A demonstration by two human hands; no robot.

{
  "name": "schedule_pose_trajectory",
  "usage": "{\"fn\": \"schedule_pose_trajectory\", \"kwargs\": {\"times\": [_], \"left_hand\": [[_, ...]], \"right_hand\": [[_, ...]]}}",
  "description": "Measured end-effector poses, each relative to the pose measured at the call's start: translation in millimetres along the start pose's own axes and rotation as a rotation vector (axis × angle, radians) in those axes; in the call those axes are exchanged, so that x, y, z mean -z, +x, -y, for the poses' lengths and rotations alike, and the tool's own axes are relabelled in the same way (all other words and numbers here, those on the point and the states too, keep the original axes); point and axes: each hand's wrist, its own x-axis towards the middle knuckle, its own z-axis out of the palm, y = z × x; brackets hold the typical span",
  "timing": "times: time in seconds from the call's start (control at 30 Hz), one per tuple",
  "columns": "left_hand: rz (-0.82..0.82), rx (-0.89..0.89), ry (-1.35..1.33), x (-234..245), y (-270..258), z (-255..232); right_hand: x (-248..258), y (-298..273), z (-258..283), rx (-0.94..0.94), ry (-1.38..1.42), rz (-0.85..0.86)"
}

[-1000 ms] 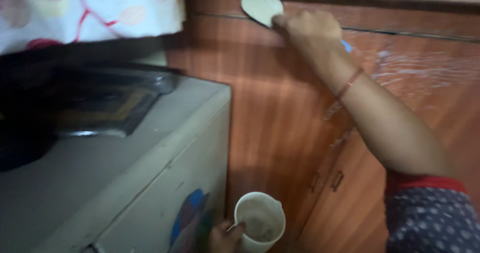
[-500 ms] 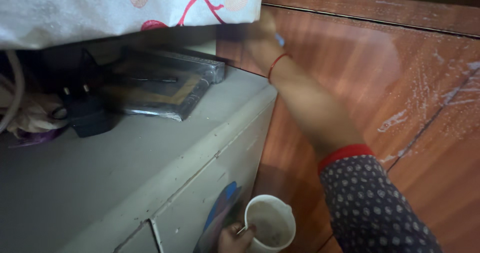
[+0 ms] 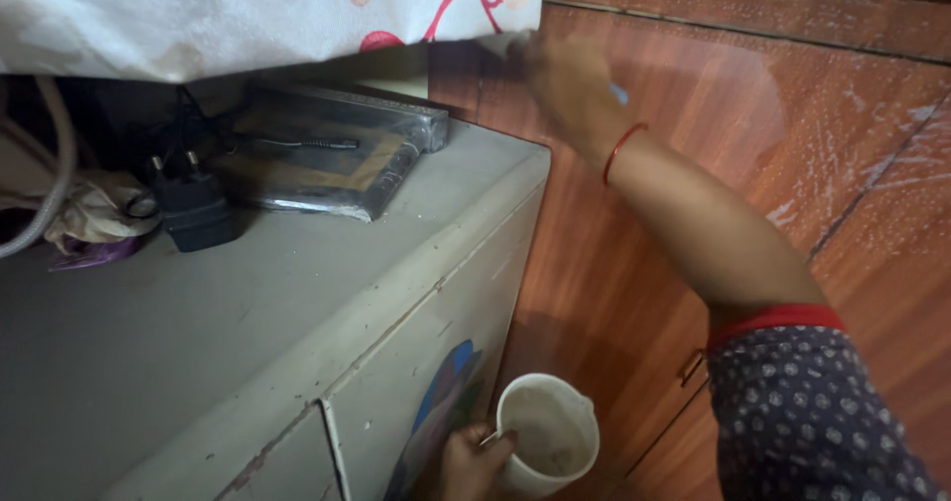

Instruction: The person scrubs the exterior of a wooden wardrobe with a brush dipped in soapy water from a white bucket. They repeatedly apply the brush to the surface, creating foam, and occasionally dip the brush back into the bucket to reload the cleaning solution.

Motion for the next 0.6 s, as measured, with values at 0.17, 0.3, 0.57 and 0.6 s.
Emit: {"fn": "schedule_pose_trajectory", "kwargs": {"times": [0.17,0.3,0.57,0.6], "left_hand": [[-0.043,-0.013,0.154,-3.7,-17.7,-28.7],[-0.037,-0.039,0.156,-12.6,-22.9,-36.0],[0.017,-0.074,0.052,-19.6,-9.7,-5.7],[0.024,-0.076,0.05,-20.6,-8.0,-5.1]], "right_hand": [[-23.2,-42.7,22.0,0.143,-0.046,0.106],[12.0,-43.4,-15.8,-0.054,-0.149,0.016],[-13.5,-128.5,-14.1,0.114,-0.087,0.047],[-16.5,-139.2,-10.9,0.012,-0.152,0.221]]}}
